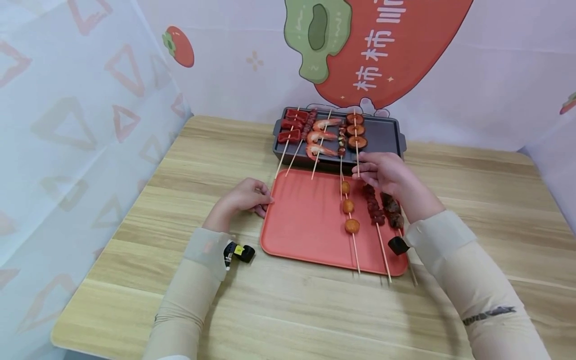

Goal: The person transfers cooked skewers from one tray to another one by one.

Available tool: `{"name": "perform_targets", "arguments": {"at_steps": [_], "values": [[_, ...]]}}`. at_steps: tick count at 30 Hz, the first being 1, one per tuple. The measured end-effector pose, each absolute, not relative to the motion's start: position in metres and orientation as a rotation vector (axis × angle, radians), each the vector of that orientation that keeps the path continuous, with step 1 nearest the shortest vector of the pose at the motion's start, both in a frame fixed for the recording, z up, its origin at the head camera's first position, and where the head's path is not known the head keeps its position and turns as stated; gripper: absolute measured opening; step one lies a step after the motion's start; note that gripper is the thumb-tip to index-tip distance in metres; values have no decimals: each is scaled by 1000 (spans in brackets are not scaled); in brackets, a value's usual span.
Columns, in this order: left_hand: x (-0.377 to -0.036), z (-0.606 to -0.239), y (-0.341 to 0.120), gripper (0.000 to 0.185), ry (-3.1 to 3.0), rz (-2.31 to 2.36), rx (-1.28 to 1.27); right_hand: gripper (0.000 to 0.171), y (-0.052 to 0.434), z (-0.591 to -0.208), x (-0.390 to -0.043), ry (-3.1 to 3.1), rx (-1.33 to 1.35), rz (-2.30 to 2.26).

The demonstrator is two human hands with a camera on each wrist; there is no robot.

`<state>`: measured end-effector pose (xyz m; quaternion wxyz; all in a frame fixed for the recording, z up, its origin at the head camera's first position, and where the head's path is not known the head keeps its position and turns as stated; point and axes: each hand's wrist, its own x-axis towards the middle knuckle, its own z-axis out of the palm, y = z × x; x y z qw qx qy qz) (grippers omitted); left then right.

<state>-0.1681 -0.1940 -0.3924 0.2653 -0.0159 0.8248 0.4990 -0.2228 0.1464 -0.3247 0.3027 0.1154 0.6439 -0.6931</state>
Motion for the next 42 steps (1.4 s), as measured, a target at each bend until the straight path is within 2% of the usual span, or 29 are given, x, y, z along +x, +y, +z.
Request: {"name": "perform_targets", "arguments": {"at_steps": [7, 19, 30, 42], "values": [[-169, -393, -195, 12, 2229, 1343, -52, 43, 143, -325, -226, 1779, 258, -1793], [-170, -391, -194, 11, 2240, 1307, -58, 25, 144, -329, -229, 1742, 312, -1830], [-169, -392, -194, 11, 2235, 1310, -62, 34, 143, -335, -220, 1793, 289, -1857], [-167, -391, -194, 10, 2220, 1344, -67, 29, 142, -336, -216, 1797, 311, -1880]]}}
